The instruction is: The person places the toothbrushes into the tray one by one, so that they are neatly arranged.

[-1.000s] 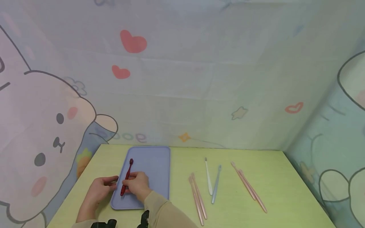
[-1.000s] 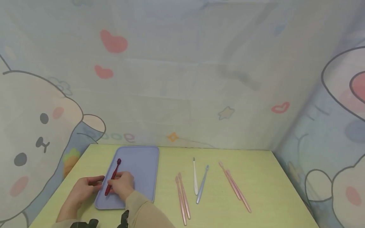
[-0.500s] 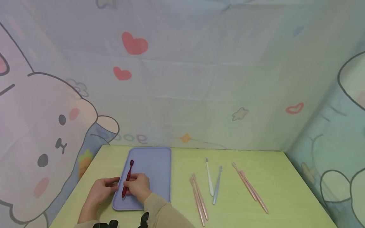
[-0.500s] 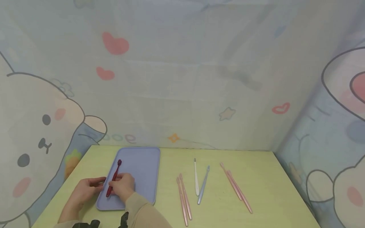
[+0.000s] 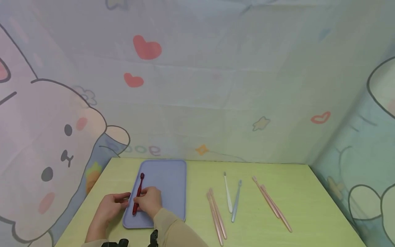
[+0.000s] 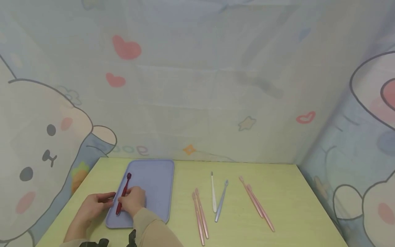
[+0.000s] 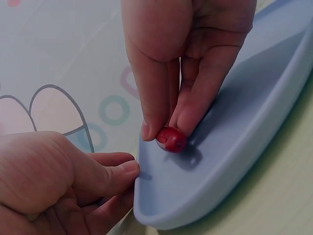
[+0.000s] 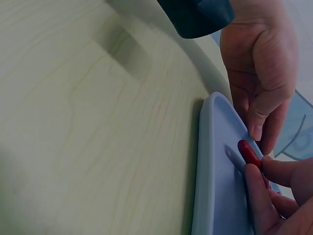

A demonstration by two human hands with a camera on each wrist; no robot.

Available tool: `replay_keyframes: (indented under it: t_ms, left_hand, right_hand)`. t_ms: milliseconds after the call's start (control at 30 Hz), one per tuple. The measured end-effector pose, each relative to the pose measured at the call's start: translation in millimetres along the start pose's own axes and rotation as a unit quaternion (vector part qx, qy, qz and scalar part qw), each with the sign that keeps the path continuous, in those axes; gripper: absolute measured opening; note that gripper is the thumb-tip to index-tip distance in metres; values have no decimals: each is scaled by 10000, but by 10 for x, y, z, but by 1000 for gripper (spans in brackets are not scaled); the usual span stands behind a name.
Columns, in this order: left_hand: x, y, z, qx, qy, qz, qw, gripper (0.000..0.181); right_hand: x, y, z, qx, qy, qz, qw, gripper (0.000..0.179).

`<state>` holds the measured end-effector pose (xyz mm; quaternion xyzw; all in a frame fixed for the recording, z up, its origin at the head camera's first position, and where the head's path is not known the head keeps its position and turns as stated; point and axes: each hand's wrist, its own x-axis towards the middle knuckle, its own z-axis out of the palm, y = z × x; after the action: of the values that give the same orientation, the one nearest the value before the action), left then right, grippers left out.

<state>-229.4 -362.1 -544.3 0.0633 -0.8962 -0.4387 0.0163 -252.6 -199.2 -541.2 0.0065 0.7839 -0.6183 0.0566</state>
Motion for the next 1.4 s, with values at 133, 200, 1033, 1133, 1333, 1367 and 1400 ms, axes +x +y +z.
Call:
replay_keyframes:
  t_ms: [133,200,1033,1133,1333,1367,1400]
  left_hand:
    - [3,6,-7,4,4,-32,10000,40]
    - [2,9,-5,-11,-5,-60,10000,40]
    - [15,-18,8,-305,-16,-183,9994,39]
    - [20,-21,10,-312,-6,-168,9994,39]
    - [9,-14,4,-301,10,-157,9994,39]
    - [0,-14,2,-309,2,-166,9994,39]
    - [-9,-16,1,-327,-5,-174,9993,39]
  right_hand:
    - [-11,-31,-15,-242,13,-92,9997,22]
    - [-9,-28,-21,-430,28,-194,9989,21]
    - [91,58,16,-1059,144,-562,9927,22]
    - [74,34,0,-1093,112,-672,9917,21]
    - [60,9,-15,-1119,17,-759,9908,21]
    - [62,14,-10,-1081,-4,-734,9914,21]
    - [61,19,-3,-1047,-23,-712,9919,21]
